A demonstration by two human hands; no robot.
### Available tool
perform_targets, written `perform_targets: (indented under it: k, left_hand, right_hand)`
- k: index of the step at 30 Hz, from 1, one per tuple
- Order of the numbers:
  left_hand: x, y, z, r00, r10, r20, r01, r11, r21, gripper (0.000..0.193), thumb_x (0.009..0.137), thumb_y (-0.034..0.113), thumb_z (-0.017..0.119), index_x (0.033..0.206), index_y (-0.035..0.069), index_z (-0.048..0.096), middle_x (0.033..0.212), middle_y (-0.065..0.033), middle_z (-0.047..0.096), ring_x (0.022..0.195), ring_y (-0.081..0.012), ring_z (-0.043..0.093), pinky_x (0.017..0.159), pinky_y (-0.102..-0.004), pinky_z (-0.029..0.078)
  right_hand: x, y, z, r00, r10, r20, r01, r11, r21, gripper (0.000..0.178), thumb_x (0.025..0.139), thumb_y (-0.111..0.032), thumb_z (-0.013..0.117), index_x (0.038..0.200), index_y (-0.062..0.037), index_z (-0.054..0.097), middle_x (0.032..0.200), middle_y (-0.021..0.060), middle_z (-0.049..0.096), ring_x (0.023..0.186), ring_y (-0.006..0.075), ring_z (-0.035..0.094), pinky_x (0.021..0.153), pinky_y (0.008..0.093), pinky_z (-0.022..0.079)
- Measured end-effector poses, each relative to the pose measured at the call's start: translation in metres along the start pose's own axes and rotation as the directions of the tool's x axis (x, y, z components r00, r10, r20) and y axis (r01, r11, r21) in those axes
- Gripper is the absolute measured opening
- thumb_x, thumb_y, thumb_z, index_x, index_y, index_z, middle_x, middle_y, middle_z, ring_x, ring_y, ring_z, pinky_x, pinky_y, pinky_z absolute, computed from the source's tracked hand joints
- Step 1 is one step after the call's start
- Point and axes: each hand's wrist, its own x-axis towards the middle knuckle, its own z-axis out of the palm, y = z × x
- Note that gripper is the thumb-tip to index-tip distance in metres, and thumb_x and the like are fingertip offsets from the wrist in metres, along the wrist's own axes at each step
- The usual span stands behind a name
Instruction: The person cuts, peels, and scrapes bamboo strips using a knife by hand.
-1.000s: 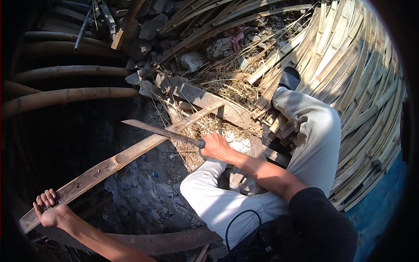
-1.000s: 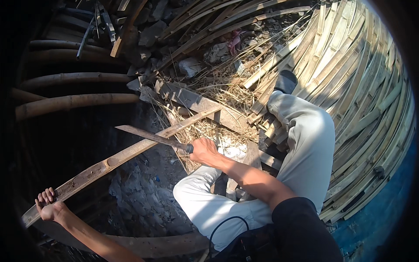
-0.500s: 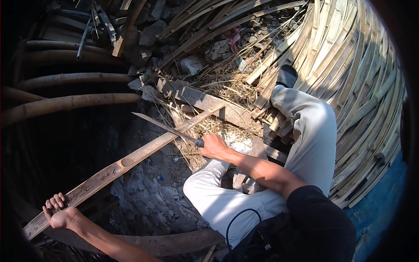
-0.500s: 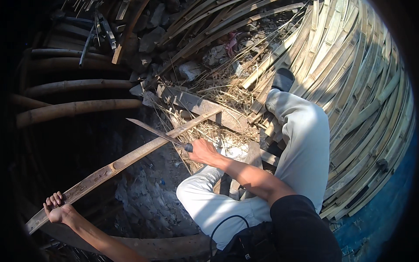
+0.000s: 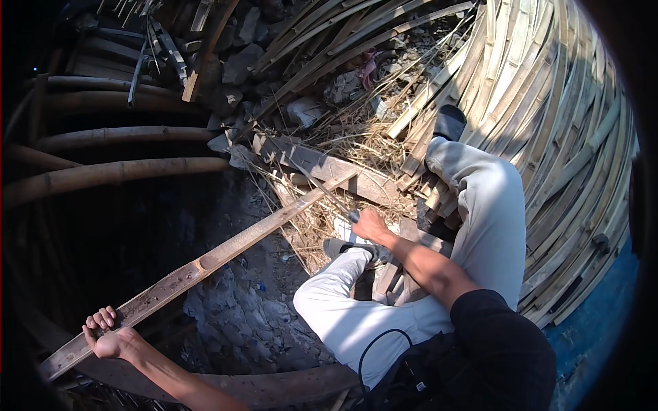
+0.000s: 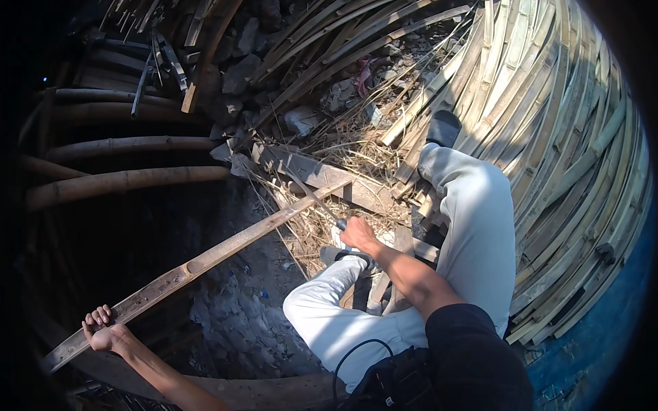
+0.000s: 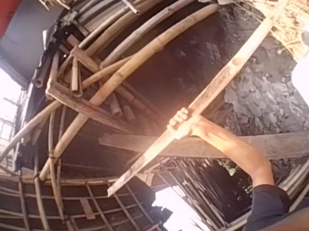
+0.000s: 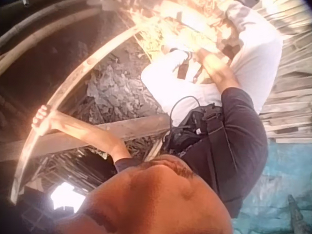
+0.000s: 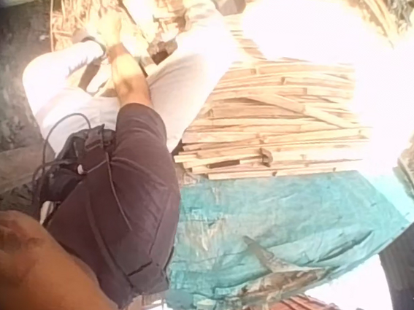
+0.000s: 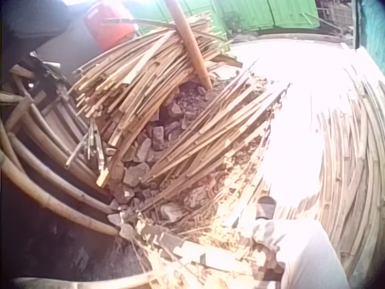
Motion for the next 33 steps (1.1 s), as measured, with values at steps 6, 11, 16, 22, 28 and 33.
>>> perform_targets:
  k: [6, 11, 16, 22, 28, 33]
  left_hand:
    - [-0.021, -0.004, 0.000, 0.852, 0.082, 0.518, 0.045, 0.973, -0.228, 0.026, 0.087, 0.015, 0.050, 0.067, 0.011, 0.034, 0.060, -0.0008, 0.029, 0.054, -0.0133, 0.028, 0.057, -0.0275, 0.027]
    - [-0.031, 0.006, -0.009, 0.796, 0.119, 0.594, 0.096, 0.943, -0.318, 0.025, 0.085, 0.012, 0.054, 0.069, 0.012, 0.034, 0.059, 0.0002, 0.028, 0.053, -0.0115, 0.026, 0.055, -0.0266, 0.025]
    - [-0.037, -0.002, -0.015, 0.813, 0.121, 0.570, 0.077, 0.947, -0.312, 0.024, 0.084, 0.010, 0.055, 0.070, 0.012, 0.035, 0.057, 0.0008, 0.028, 0.053, -0.0104, 0.025, 0.055, -0.0259, 0.025]
    - [-0.039, 0.005, -0.015, 0.802, 0.138, 0.581, 0.076, 0.941, -0.329, 0.023, 0.083, 0.010, 0.055, 0.070, 0.012, 0.036, 0.057, 0.0005, 0.029, 0.052, -0.0107, 0.026, 0.054, -0.0258, 0.025]
    - [-0.044, 0.002, -0.009, 0.775, 0.181, 0.605, 0.096, 0.913, -0.397, 0.020, 0.082, 0.012, 0.055, 0.073, 0.011, 0.038, 0.056, 0.0000, 0.032, 0.049, -0.0105, 0.031, 0.053, -0.0254, 0.028]
    - [-0.063, 0.008, -0.008, 0.788, 0.233, 0.570, 0.037, 0.906, -0.422, 0.021, 0.084, 0.015, 0.052, 0.072, 0.012, 0.035, 0.055, -0.0006, 0.032, 0.048, -0.0114, 0.031, 0.052, -0.0255, 0.028]
  right_hand:
    - [-0.006, -0.025, 0.021, 0.992, -0.130, 0.010, 0.127, 0.983, 0.135, 0.032, 0.071, -0.023, 0.057, 0.076, 0.0078, 0.064, 0.072, 0.0329, 0.059, 0.075, 0.0462, 0.061, 0.069, 0.0483, 0.049]
    - [0.011, 0.023, 0.001, 0.995, 0.093, -0.035, -0.094, 0.995, -0.028, 0.034, 0.067, -0.016, 0.060, 0.084, 0.0129, 0.064, 0.084, 0.0313, 0.064, 0.083, 0.0436, 0.065, 0.073, 0.0451, 0.053]
    - [0.038, 0.053, -0.030, 0.982, 0.181, 0.057, -0.179, 0.983, -0.035, 0.034, 0.071, -0.019, 0.062, 0.090, 0.0089, 0.066, 0.095, 0.0294, 0.064, 0.095, 0.0397, 0.064, 0.080, 0.0428, 0.052]
    - [0.020, -0.005, 0.005, 0.993, 0.111, 0.049, -0.117, 0.983, 0.139, 0.029, 0.069, -0.019, 0.063, 0.081, 0.0080, 0.066, 0.082, 0.0306, 0.063, 0.081, 0.0421, 0.064, 0.072, 0.0447, 0.050]
    - [0.008, -0.019, 0.016, 0.992, -0.107, -0.061, 0.110, 0.993, 0.040, 0.028, 0.067, -0.020, 0.063, 0.080, 0.0043, 0.066, 0.085, 0.0279, 0.064, 0.083, 0.0430, 0.063, 0.075, 0.0471, 0.052]
    - [0.006, 0.026, -0.012, 0.984, -0.017, -0.176, 0.008, 0.999, -0.054, 0.020, 0.069, -0.020, 0.058, 0.064, -0.0050, 0.069, 0.068, 0.0234, 0.063, 0.074, 0.0352, 0.067, 0.066, 0.0429, 0.051]
